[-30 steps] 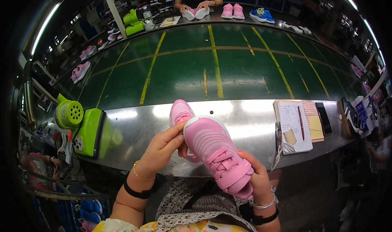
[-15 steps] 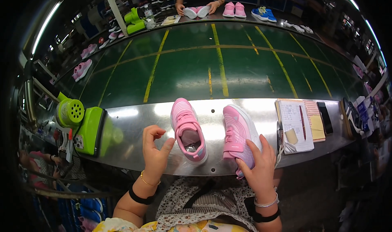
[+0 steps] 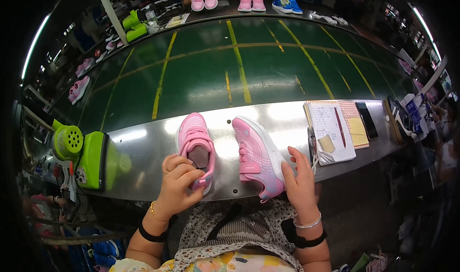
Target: Inspecting and quality checking manufactured shoes on a conveyor belt in a factory.
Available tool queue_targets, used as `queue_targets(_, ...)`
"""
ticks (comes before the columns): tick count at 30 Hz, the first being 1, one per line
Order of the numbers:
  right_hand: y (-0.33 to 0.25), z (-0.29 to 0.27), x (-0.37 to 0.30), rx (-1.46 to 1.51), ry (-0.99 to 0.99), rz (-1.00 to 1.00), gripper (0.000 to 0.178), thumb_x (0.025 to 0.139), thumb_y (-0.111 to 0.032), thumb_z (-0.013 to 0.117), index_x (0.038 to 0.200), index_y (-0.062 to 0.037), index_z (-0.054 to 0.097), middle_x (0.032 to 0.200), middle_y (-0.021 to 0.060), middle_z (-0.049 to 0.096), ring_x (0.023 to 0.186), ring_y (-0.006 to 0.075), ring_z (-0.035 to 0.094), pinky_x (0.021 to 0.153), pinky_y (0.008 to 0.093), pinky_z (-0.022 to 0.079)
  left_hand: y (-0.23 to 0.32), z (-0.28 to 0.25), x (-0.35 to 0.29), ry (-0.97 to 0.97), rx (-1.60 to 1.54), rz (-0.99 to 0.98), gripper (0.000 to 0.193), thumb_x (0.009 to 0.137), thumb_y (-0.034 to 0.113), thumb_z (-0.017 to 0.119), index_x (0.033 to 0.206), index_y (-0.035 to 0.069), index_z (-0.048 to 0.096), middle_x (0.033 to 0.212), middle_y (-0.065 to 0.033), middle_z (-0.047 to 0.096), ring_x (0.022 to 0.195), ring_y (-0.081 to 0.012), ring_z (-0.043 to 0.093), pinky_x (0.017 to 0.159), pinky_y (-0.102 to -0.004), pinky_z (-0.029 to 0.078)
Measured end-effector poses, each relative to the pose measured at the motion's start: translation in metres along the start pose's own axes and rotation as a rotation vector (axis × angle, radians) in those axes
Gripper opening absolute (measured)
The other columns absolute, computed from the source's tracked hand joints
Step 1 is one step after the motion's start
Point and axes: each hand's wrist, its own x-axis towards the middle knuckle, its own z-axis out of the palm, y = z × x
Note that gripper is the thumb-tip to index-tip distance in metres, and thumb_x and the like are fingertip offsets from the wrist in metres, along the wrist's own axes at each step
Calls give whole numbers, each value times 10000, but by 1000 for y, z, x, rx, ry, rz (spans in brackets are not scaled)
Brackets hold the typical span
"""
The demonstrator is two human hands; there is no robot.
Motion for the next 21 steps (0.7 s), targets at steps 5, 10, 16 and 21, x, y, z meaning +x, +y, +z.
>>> queue_targets(5,14,1,6,254,-102,146,373,974,-248,460,1228,20,515,1161,132,588,1065,174,530,889,299,424,11,-4,2,-423,-108,229,234,598,93,688,822,143,645,865,16,570,1003,-185,539,1075,-529,222)
queue_targets(10,18,5,8,393,-193,190,383,995,-256,420,1238,26,510,1166,94,584,1093,139,510,933,274,391,-3,-4,-5,-128,-543,51,230,719,17,636,943,69,648,963,-70,587,1017,-229,546,991,-374,381)
queue_targets(16,23,5,15,704,-306,296,444,996,-296,421,1308,19,447,1228,97,537,1119,145,493,971,274,372,-34,-2,-11,118,-652,-697,297,901,94,530,1186,12,550,1136,-85,551,1080,-175,513,943,-292,391)
queue_targets(21,24,2,26,805,-425,324,471,976,-251,459,1358,16,385,1265,105,507,1146,148,478,981,278,366,-34,9,-11,-55,-969,-863,465,969,261,469,1337,-16,404,1256,-114,503,1129,-169,493,970,-307,383)
